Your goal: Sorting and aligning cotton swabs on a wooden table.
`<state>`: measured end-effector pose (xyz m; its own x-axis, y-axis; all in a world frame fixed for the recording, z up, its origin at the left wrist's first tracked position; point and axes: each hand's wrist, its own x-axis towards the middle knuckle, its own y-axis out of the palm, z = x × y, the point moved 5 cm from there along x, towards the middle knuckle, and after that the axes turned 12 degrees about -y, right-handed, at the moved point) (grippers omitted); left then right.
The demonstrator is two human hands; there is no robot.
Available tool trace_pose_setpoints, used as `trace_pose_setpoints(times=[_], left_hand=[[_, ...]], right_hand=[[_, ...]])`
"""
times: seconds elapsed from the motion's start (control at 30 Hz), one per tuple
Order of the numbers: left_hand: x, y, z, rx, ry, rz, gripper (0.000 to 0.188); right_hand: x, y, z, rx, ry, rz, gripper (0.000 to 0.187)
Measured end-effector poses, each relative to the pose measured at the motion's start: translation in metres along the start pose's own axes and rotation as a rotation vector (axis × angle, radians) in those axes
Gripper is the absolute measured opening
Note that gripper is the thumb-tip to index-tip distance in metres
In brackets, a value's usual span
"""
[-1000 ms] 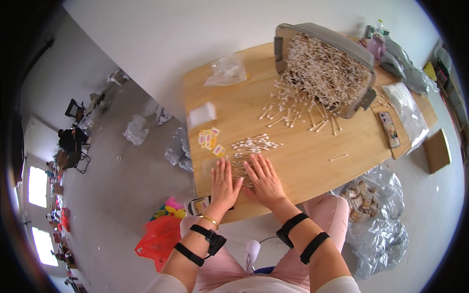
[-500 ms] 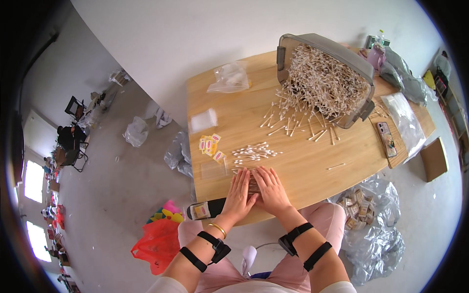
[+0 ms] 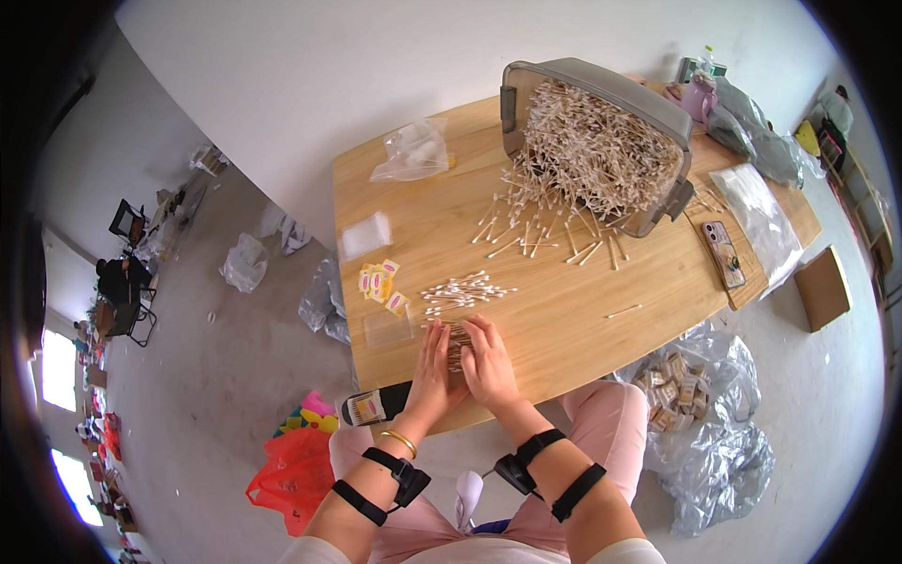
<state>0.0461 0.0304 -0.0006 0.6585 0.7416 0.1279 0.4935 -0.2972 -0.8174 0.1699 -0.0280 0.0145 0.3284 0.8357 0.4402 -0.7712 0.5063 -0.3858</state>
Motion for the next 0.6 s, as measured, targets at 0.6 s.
trace_pose_setpoints(times=[0.6], left_hand=[[0.008, -0.029, 0.009, 0.126, -0.113, -0.013, 0.118]], right_hand=[[-0.001, -0.028, -0.004, -0.24, -0.177, 0.078, 0.043]])
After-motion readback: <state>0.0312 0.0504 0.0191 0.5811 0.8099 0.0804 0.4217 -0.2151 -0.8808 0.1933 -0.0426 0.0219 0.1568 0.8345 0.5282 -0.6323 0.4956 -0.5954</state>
